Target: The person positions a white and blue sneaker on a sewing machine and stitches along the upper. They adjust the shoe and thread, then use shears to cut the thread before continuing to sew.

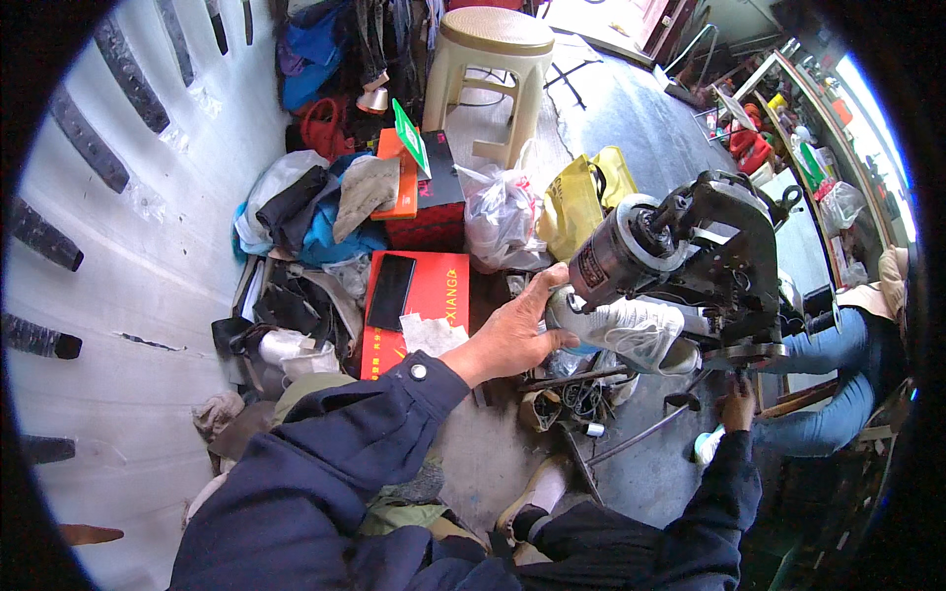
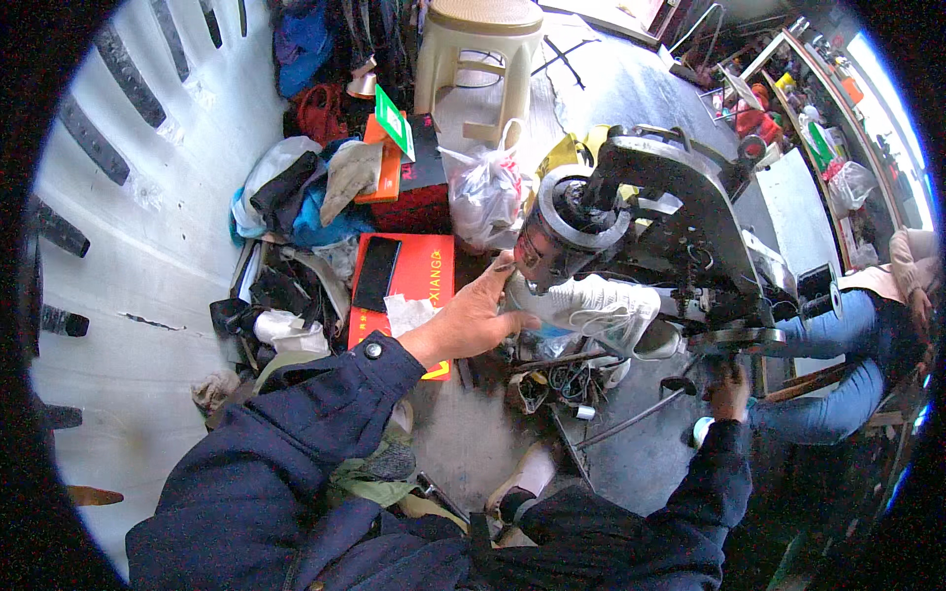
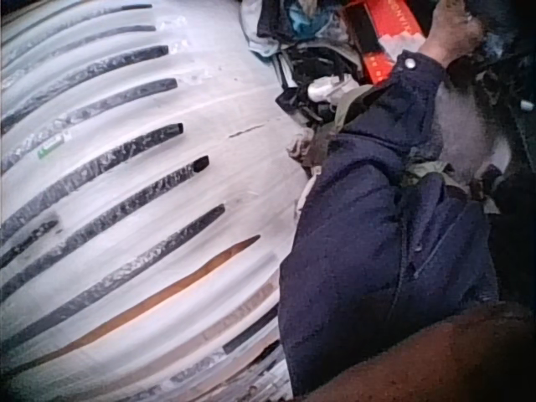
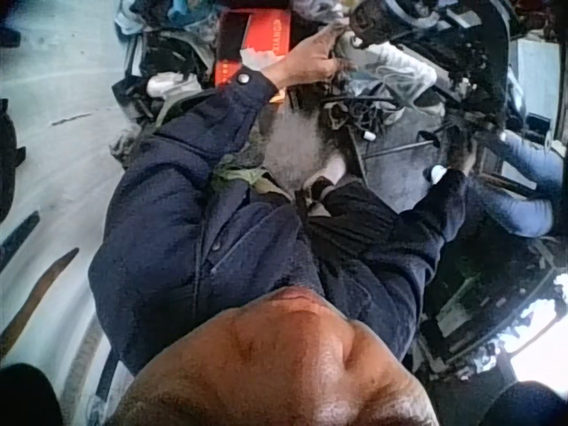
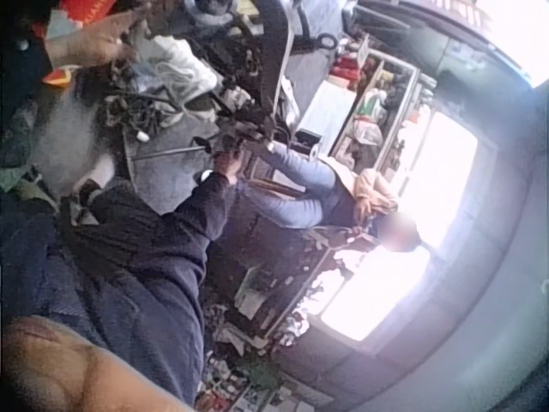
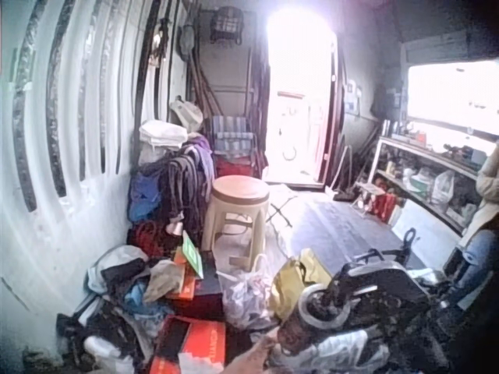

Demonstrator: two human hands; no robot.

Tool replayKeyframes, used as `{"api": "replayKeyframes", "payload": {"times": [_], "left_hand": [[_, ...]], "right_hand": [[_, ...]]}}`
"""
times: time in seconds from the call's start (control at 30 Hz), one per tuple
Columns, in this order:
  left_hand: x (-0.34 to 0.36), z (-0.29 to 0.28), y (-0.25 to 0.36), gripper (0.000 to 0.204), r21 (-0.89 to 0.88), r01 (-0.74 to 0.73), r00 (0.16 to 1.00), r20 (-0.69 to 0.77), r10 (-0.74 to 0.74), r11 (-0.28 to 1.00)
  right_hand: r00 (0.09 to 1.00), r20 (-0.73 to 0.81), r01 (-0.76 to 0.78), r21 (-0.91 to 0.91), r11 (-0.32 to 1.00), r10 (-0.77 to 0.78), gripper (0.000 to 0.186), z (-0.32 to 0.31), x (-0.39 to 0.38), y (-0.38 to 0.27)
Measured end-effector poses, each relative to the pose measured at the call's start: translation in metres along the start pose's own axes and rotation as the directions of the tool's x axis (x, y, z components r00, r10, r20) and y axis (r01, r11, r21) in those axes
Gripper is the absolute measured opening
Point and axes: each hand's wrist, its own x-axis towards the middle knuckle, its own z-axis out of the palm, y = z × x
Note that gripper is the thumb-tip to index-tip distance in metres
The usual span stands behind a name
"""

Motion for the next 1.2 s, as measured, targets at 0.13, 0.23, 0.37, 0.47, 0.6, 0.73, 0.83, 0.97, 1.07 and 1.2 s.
{"api": "replayKeyframes", "payload": {"times": [0.13, 0.23, 0.37, 0.47, 0.6, 0.73, 0.83, 0.97, 1.07, 1.2], "left_hand": [[0.001, -0.001, 0.006, 0.076, -0.014, -0.051, 0.999, -0.012, 0.051, 0.999], [0.001, 0.000, 0.008, 0.075, -0.020, -0.023, 0.999, -0.032, 0.022, 1.000], [0.000, 0.001, 0.006, 0.076, -0.004, -0.041, 0.998, -0.053, 0.041, 0.999], [0.000, 0.001, 0.004, 0.077, -0.020, -0.028, 0.998, -0.057, 0.027, 0.999], [-0.001, 0.001, 0.006, 0.079, -0.044, 0.015, 0.999, -0.046, -0.017, 0.999], [-0.003, -0.002, 0.012, 0.086, 0.023, 0.083, 0.995, -0.057, -0.082, 0.996], [-0.002, -0.003, 0.016, 0.076, 0.048, 0.034, 0.999, -0.042, -0.032, 0.998], [0.002, -0.007, 0.020, 0.072, 0.041, 0.091, 0.996, -0.009, -0.090, 0.995], [0.003, -0.007, 0.025, 0.070, 0.078, 0.038, 0.996, -0.082, -0.032, 0.996], [0.003, -0.009, 0.039, 0.065, -0.072, 0.004, 0.979, -0.204, -0.019, 0.997]], "right_hand": [[0.896, 0.362, -0.342, 0.194, 0.920, 0.257, 0.032, 0.024, -0.037, -0.087], [0.950, 0.287, -0.192, 0.239, 0.952, 0.119, 0.030, 0.014, -0.046, -0.152], [0.999, 0.002, -0.047, 0.397, 0.917, 0.050, 0.030, -0.045, -0.031, -0.167], [0.979, -0.205, 0.060, 0.239, 0.969, -0.010, 0.035, -0.062, -0.008, -0.117], [0.975, -0.222, 0.038, 0.045, 0.998, -0.027, 0.029, -0.053, 0.021, -0.012], [0.991, -0.098, 0.096, 0.056, 0.994, -0.090, 0.034, -0.008, 0.010, 0.026], [0.931, 0.250, -0.307, 0.149, 0.940, 0.265, 0.038, 0.029, -0.022, -0.020], [0.912, 0.330, -0.303, 0.138, 0.943, 0.245, 0.039, 0.040, -0.044, -0.092], [0.921, 0.300, -0.316, 0.206, 0.926, 0.248, 0.042, 0.043, -0.050, -0.117], [0.917, 0.298, -0.321, 0.154, 0.934, 0.266, 0.044, 0.041, -0.050, -0.122]]}}
